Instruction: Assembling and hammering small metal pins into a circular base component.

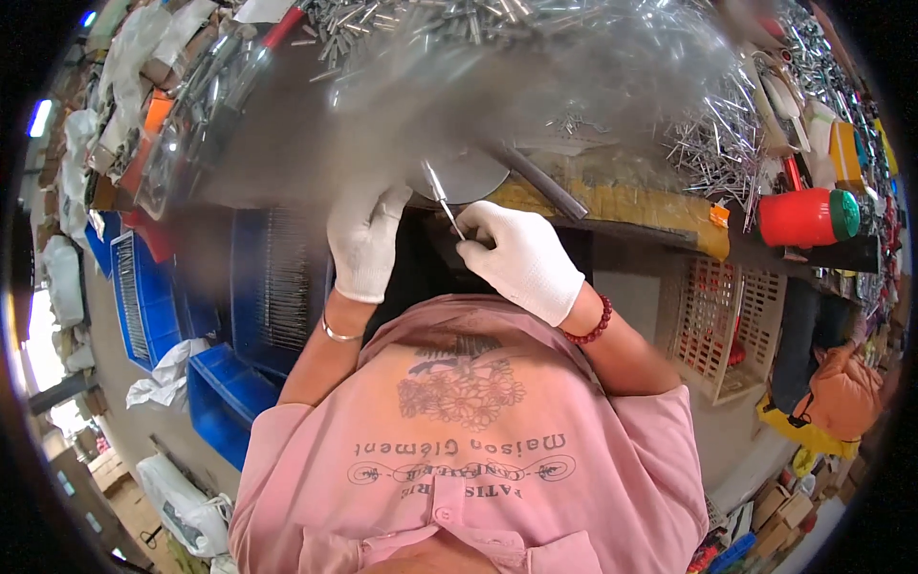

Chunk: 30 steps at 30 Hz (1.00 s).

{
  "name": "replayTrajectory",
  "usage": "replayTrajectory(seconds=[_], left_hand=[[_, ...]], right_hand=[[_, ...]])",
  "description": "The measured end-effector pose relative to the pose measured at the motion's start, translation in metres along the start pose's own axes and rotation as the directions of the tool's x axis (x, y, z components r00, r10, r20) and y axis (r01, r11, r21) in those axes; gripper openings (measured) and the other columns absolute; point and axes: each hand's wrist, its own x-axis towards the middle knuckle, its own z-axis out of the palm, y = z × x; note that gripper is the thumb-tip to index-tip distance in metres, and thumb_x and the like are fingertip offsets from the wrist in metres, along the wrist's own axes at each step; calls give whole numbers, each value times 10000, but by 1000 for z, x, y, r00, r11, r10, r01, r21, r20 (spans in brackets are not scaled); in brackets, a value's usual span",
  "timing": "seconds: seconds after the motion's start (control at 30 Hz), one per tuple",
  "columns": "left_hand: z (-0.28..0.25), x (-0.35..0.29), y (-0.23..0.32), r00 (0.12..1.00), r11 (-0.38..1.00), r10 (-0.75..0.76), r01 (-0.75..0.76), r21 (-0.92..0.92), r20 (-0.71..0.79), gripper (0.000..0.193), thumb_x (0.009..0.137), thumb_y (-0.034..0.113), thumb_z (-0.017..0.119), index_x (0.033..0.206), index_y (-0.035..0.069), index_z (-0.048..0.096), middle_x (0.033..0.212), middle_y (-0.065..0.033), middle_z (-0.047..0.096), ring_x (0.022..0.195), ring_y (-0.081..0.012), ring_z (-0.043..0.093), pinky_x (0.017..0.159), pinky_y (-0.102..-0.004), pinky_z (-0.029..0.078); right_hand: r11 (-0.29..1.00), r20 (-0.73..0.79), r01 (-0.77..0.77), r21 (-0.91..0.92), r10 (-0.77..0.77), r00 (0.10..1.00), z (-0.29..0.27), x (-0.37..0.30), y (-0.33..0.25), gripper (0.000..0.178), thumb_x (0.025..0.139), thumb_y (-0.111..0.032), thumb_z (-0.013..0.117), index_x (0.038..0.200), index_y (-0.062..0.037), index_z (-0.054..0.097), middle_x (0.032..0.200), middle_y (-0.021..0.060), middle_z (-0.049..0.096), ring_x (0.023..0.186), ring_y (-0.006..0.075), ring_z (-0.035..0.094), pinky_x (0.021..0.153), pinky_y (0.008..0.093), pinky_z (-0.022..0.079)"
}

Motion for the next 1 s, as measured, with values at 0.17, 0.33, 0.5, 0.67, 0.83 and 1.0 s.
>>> replayTrajectory(seconds=[0.17,0.33,0.5,0.67,0.83,1.0], left_hand=[[-1,-16,15,835,822,-470,532,-202,286,523,1040,48,648,1547,48,521,931,-43,719,676,-69,617,603,-234,506],[-8,-14,26,693,553,-622,719,-421,365,649,987,59,720,1582,49,462,942,-53,721,702,-61,604,586,-212,470],[-35,-11,29,708,459,-631,671,-583,318,572,915,31,776,1437,24,543,929,-44,679,737,-83,602,620,-241,478],[-119,-50,-22,668,594,-744,650,-474,-16,521,873,75,803,1353,11,611,903,-43,690,702,-93,593,580,-243,464],[-215,-185,-148,411,550,-809,779,-299,-420,408,854,57,765,1244,-23,679,875,-69,707,679,-138,648,549,-283,509],[-269,-270,-237,27,157,-874,961,-229,-485,315,883,49,709,1191,-12,737,912,-133,753,664,-235,729,605,-348,579]], right_hand=[[864,247,-326,384,244,938,3,-4,-10,238,928,-52,711,1149,34,691,777,34,666,687,56,584,644,265,503],[919,193,-204,338,145,971,25,-6,-11,241,912,-65,716,1141,5,687,834,115,694,729,177,652,700,313,538],[957,172,-121,265,77,982,25,-1,-29,407,910,-30,721,1314,-47,672,880,115,707,785,165,674,769,308,551],[936,-55,-21,351,43,998,10,13,-16,495,1009,-4,559,1503,-28,568,995,21,666,776,54,567,721,221,508],[923,-93,-39,383,80,992,9,20,-10,427,1043,-21,534,1464,4,601,949,10,627,676,47,512,624,217,448],[926,-143,-43,376,104,984,14,22,-10,415,1041,-14,525,1445,39,604,927,10,621,640,43,492,596,214,428]])
